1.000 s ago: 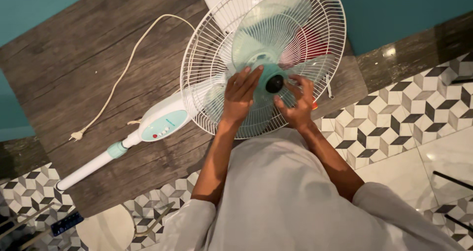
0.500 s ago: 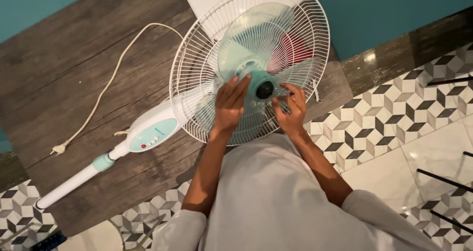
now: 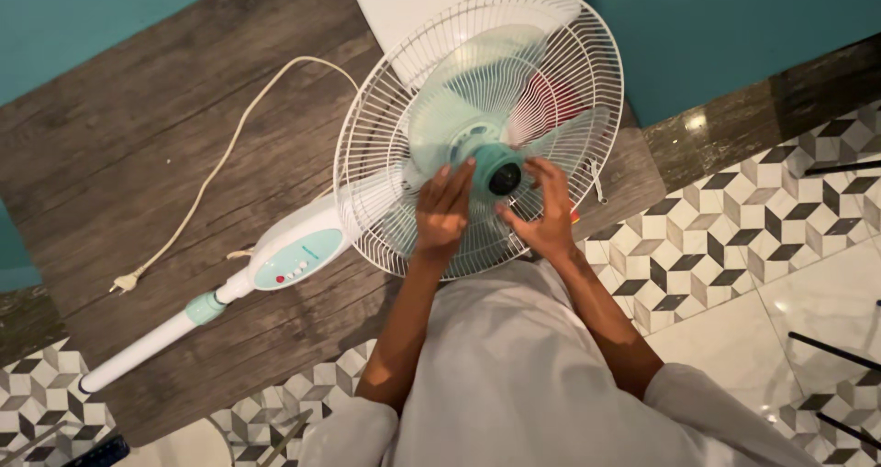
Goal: The person disassembles a standing electric fan by removing the front grille, unscrewing the central hub, and detaching the fan blades and rear grille. The components are placed on the table.
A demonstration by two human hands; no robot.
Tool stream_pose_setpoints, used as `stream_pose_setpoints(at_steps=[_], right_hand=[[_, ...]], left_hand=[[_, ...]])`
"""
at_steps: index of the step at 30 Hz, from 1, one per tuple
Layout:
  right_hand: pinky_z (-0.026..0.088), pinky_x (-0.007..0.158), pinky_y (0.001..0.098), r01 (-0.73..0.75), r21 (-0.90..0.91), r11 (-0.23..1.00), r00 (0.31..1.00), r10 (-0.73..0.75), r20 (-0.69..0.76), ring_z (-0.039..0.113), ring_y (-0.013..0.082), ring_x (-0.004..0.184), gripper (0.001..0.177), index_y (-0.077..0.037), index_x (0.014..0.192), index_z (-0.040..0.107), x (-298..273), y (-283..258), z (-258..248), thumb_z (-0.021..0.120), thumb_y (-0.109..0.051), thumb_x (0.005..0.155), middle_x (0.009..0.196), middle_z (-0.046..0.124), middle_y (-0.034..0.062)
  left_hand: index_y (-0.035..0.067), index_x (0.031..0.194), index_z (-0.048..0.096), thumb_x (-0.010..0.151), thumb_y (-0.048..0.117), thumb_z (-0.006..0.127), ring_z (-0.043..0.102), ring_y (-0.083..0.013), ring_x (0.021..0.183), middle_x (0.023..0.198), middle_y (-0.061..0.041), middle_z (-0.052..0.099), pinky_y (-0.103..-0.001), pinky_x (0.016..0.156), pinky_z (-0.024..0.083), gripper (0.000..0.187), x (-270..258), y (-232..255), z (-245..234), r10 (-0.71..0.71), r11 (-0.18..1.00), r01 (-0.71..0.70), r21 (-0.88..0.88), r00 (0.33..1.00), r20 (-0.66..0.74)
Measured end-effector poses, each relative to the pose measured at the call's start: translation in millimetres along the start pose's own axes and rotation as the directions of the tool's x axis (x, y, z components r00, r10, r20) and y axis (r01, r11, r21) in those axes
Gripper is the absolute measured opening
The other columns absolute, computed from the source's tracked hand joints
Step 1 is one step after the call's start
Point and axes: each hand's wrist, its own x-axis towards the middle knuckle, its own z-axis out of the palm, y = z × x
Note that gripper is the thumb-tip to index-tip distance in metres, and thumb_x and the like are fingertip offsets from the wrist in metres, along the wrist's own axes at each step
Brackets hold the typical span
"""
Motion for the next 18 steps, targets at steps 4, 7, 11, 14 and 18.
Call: stream_pose_setpoints(at_steps=[4, 7, 11, 14, 18], right_hand=[[0.054, 0.085, 0.036, -0.075, -0.009, 0.997, 0.996, 0.074, -0.051, 0.06, 0.0277, 0.109, 0.071, 0.003, 0.122, 0.061, -1, 6, 7, 0.098, -0.024, 0.068, 0.128, 0.055, 0.0149], [0.054, 0.083, 0.035, -0.171, 0.022, 0.985, 0.984, 0.172, -0.053, 0.06, 0.0205, 0.095, 0.071, 0.002, 0.12, 0.061, 0, 10, 8, 0.101, -0.028, 0.069, 0.12, 0.056, 0.011], [0.054, 0.086, 0.0368, 0.071, -0.062, 0.996, 0.997, -0.073, -0.021, 0.058, 0.028, 0.106, 0.073, 0.004, 0.124, 0.062, 6, -5, 1, 0.097, -0.025, 0.067, 0.122, 0.052, 0.0155], [0.054, 0.085, 0.0359, 0.176, -0.104, 0.979, 0.984, -0.177, -0.003, 0.06, 0.0304, 0.106, 0.067, 0.002, 0.126, 0.065, 8, -13, 0, 0.093, -0.018, 0.069, 0.124, 0.053, 0.0172], [0.054, 0.074, 0.031, -0.115, 0.016, 0.993, 0.993, 0.115, 0.007, 0.062, 0.0187, 0.085, 0.065, 0.0, 0.123, 0.063, -1, -4, 0, 0.098, -0.025, 0.074, 0.106, 0.06, 0.0068]], left_hand=[[-0.002, 0.115, 0.072, 0.092, 0.004, 0.062, 0.047, -0.0288, 0.138, 0.144, -0.005, 0.061, -0.044, 0.101, 0.051, 0.026, -7, 2, 5, -0.008, 1.0, 0.008, 0.002, 1.0, -0.013], [0.001, 0.116, 0.074, 0.097, 0.001, 0.066, 0.045, -0.0269, 0.141, 0.144, -0.002, 0.062, -0.04, 0.101, 0.051, 0.021, -9, 2, 12, 0.045, 0.989, -0.033, 0.145, 0.996, -0.082], [0.001, 0.11, 0.075, 0.097, 0.004, 0.07, 0.045, -0.027, 0.141, 0.143, -0.002, 0.063, -0.04, 0.098, 0.052, 0.014, -13, 2, 17, 0.027, 0.993, -0.015, 0.117, 0.995, -0.1], [0.001, 0.105, 0.075, 0.098, 0.005, 0.07, 0.046, -0.0277, 0.141, 0.142, -0.003, 0.064, -0.041, 0.096, 0.052, 0.01, -15, 2, 16, 0.025, 0.993, -0.014, 0.119, 0.996, -0.091], [0.001, 0.101, 0.075, 0.099, 0.005, 0.07, 0.05, -0.0281, 0.138, 0.141, -0.004, 0.066, -0.041, 0.094, 0.053, 0.006, -14, 5, 18, -0.001, 0.993, 0.013, 0.118, 0.995, -0.095]])
